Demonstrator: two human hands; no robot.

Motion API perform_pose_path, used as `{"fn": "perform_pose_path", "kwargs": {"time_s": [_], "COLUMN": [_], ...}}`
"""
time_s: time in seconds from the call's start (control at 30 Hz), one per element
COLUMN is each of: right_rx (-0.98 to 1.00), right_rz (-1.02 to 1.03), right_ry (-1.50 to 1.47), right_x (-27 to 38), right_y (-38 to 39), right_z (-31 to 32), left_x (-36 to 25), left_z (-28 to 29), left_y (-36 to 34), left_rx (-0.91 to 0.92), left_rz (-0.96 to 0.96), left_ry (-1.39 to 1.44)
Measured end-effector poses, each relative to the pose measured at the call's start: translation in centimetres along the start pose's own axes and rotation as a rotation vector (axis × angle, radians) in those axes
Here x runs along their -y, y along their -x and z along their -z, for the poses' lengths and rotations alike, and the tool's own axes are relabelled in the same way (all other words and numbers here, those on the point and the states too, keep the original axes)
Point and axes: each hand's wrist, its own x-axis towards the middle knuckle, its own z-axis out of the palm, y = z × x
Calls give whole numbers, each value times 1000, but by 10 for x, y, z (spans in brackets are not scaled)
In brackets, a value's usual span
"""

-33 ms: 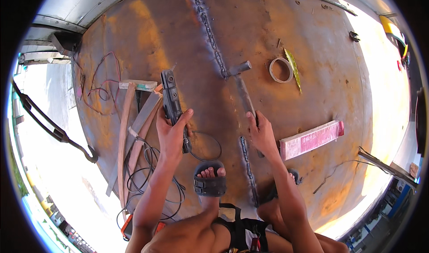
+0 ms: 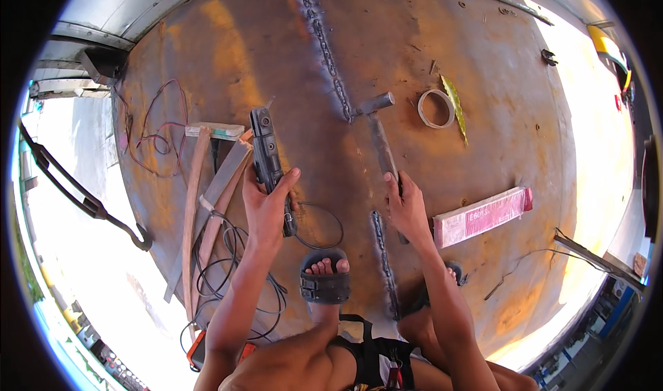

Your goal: The person welds a metal sheet using a welding torch, creating sparks and molten metal. They then use a hammer to chip away slag from the weld seam. The person repeats the welding and chipping process multiple times.

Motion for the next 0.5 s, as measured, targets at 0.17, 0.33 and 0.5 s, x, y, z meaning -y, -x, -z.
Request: {"fn": "perform_pose_path", "kwargs": {"time_s": [0.17, 0.33, 0.5], "right_rx": [5, -22, -79], "right_rz": [-50, -13, 38], "right_ry": [-52, -58, -43], "right_x": [14, 26, 42], "right_y": [6, -21, -50], "right_z": [-5, -2, -10], "left_x": [-1, -1, -1], "left_z": [0, 1, -4], "left_y": [2, -2, -3], "left_rx": [-4, 1, -11], "left_rz": [-1, -19, 13], "left_ry": [-20, -8, -26]}}
